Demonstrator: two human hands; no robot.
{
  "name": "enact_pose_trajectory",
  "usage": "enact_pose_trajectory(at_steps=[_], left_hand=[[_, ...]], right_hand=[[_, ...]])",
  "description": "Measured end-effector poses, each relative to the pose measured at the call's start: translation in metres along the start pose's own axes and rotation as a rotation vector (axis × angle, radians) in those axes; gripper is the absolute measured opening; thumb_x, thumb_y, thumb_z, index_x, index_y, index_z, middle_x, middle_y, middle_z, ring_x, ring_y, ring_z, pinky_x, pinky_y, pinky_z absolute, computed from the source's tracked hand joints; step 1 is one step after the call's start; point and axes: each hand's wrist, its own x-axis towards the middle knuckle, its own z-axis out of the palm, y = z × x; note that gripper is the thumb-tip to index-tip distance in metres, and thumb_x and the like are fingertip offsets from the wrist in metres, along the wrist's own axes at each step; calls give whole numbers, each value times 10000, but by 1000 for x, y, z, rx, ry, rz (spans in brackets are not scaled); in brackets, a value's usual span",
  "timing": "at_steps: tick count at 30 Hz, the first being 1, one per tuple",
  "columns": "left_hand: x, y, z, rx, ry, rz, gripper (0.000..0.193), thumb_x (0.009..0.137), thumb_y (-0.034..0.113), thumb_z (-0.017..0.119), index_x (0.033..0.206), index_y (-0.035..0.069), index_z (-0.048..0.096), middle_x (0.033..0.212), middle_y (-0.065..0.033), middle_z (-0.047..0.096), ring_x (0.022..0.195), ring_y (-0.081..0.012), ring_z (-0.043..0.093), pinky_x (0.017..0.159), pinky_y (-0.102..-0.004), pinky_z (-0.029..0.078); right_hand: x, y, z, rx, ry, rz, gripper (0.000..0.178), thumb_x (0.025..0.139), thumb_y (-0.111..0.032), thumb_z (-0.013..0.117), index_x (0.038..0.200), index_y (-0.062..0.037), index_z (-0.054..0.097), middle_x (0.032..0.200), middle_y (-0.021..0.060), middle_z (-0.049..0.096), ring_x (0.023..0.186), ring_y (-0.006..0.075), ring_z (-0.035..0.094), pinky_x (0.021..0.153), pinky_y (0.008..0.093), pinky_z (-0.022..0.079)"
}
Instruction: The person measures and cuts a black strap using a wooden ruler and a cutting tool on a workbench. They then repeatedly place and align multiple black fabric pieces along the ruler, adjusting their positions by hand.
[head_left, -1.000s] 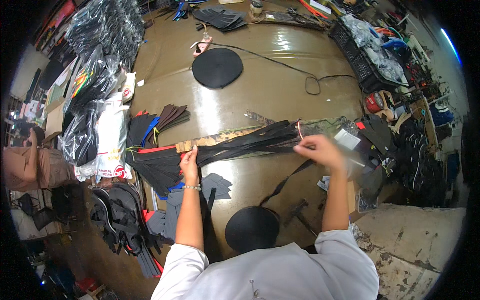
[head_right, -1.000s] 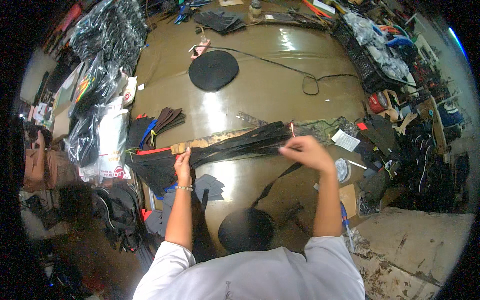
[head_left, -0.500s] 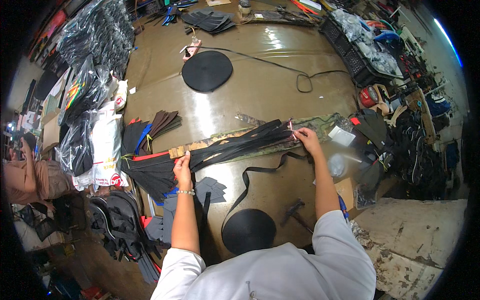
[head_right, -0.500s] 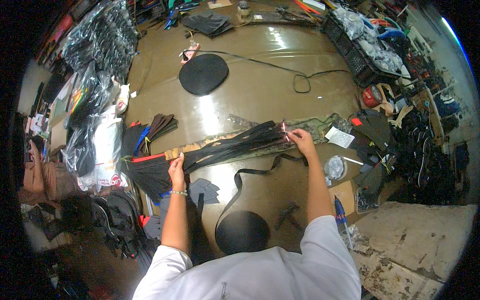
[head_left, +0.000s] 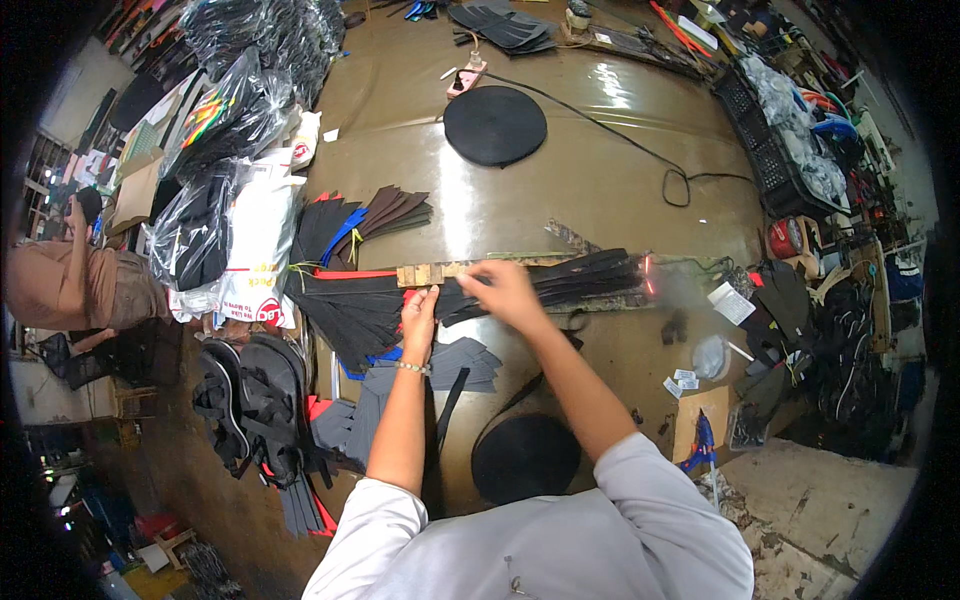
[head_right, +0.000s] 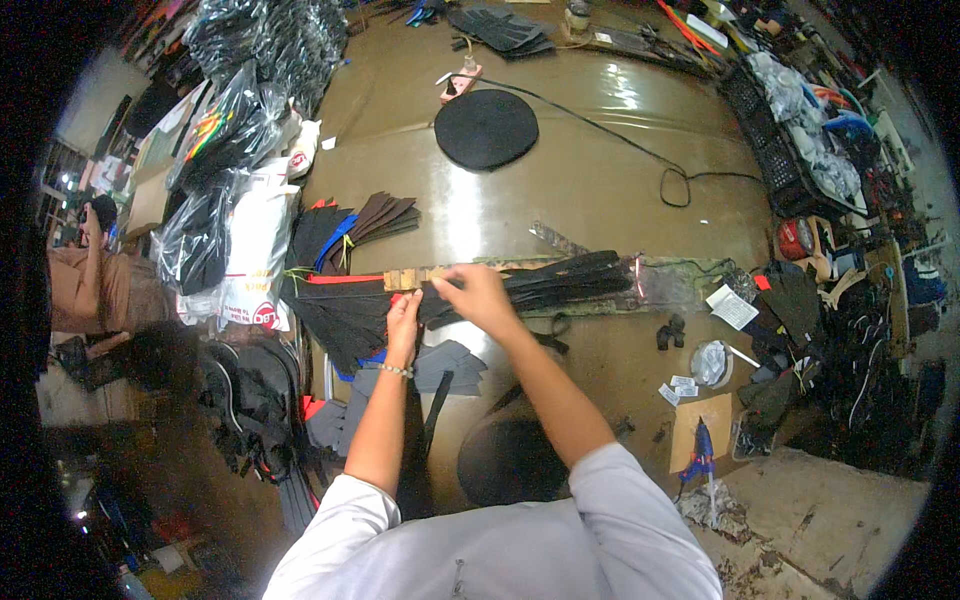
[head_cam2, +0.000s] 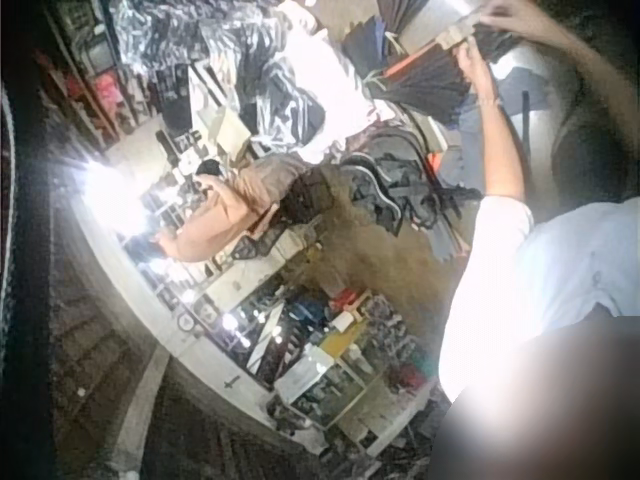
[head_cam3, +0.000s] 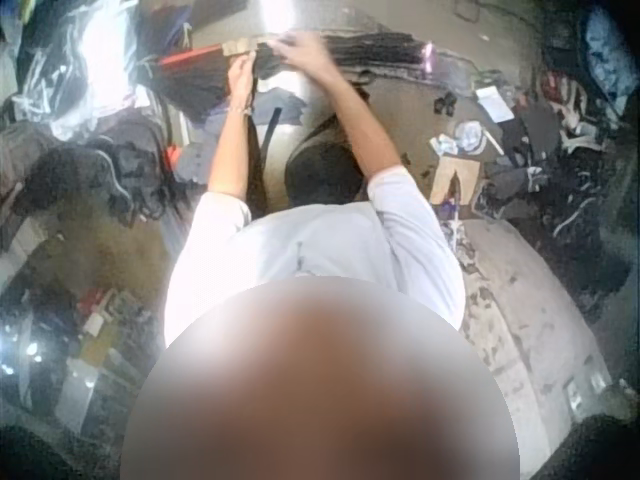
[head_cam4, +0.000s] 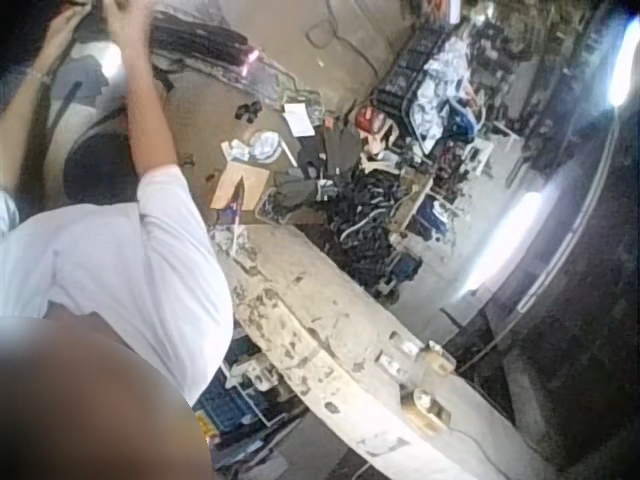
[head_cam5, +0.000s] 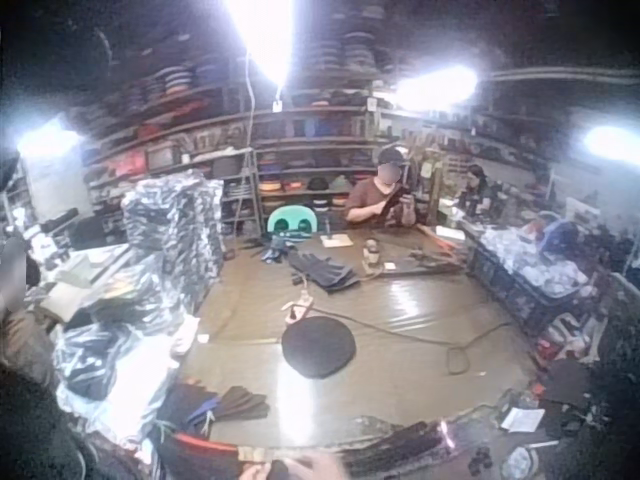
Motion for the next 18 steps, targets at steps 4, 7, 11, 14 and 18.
enact_pose_trajectory(at_steps=[4, 7, 11, 14, 18], left_hand=[[2, 1, 2, -4, 26, -19, 162, 848, 232, 589, 866, 73, 618, 677, 63, 566, 518, 7, 425, 448, -154, 320], [6, -2, 7, -25, 70, 48, 179, 842, 217, 598, 876, 44, 622, 761, 31, 598, 635, -28, 489, 578, -172, 381], [8, -7, 10, -91, 109, 82, 160, 808, 181, 650, 811, 22, 628, 769, 3, 617, 686, -46, 531, 646, -164, 398], [10, -9, 10, -73, 120, 81, 152, 802, 183, 657, 793, 33, 636, 756, 15, 610, 679, -37, 511, 637, -177, 393], [12, -11, 8, -58, 122, 92, 140, 811, 171, 646, 800, 31, 646, 778, 11, 616, 702, -40, 519, 660, -181, 400]], right_hand=[[44, 43, 47, -230, 28, -40, 259, 732, -237, 644, 810, 10, 645, 697, 192, 618, 674, 316, 617, 632, 382, 473], [49, 59, 57, -263, 91, -13, 286, 712, -247, 652, 813, 21, 642, 717, 218, 607, 709, 350, 606, 655, 397, 472], [35, 36, 37, -291, 1, -152, 285, 715, -279, 683, 703, 1, 631, 575, 118, 578, 540, 177, 555, 535, 313, 433], [-4, 8, -24, -307, -193, -187, 370, 731, -353, 685, 682, 6, 612, 519, 59, 513, 506, 123, 469, 483, 287, 386], [-94, -17, -127, -132, -322, -74, 222, 766, -243, 684, 760, -25, 645, 630, 9, 575, 588, 44, 490, 518, 218, 394]])
